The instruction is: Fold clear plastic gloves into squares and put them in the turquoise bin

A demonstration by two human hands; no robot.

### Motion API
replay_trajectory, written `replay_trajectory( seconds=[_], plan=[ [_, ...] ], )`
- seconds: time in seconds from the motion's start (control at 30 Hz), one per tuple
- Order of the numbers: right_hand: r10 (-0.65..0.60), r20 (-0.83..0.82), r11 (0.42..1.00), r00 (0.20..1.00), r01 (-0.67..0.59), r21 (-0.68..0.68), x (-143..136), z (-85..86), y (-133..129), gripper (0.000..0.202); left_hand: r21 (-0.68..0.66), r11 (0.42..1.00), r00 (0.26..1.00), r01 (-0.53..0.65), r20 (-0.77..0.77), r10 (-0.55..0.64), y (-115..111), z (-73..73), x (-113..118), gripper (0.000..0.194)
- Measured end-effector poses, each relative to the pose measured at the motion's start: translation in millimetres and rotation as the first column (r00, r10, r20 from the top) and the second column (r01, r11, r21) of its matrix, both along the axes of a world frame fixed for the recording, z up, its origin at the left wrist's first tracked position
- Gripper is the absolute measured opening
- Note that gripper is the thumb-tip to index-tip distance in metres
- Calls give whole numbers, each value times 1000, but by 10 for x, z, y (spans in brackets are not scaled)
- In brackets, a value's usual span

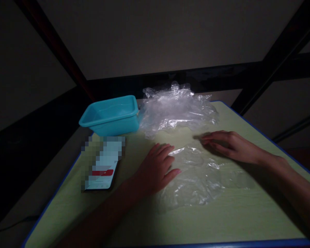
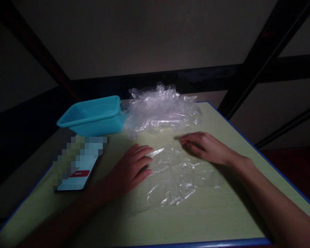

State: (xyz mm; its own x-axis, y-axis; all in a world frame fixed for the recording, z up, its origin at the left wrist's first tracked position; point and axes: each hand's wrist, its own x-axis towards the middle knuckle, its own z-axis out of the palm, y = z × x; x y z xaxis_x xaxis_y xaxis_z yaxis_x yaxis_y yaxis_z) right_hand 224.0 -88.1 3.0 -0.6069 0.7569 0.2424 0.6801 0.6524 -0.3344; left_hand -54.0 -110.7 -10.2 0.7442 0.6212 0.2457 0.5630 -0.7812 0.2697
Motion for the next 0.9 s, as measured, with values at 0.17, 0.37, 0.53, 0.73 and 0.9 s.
replay_trajectory(
  seconds=[0.17, 0.37, 0.53, 0.73, 0.9],
  plan=[
    [30, 31, 999, 999, -31, 15, -51, -55, 8, 33, -24, 1000, 1000, 10, 25, -9, -10, 3, 14, 20],
    [25, 48, 1000, 999, -26, 14, -68, -92, 13, 37, -18, 993, 993, -120, 11, 120, 13, -5, 11, 18],
    [21, 47, 1000, 999, -21, -11, -69, -105, 12, 37, -115, 960, 967, -255, -20, 255, 17, 16, 21, 17],
    [40, 37, 999, 999, -40, -8, -77, -142, 17, 37, -358, 869, 928, -342, 19, 373, 16, 21, 58, 32],
    [43, 44, 999, 998, -43, 10, -94, -134, 10, 38, -496, 825, 912, -271, 141, 385, 57, 18, 46, 43]
  ],
)
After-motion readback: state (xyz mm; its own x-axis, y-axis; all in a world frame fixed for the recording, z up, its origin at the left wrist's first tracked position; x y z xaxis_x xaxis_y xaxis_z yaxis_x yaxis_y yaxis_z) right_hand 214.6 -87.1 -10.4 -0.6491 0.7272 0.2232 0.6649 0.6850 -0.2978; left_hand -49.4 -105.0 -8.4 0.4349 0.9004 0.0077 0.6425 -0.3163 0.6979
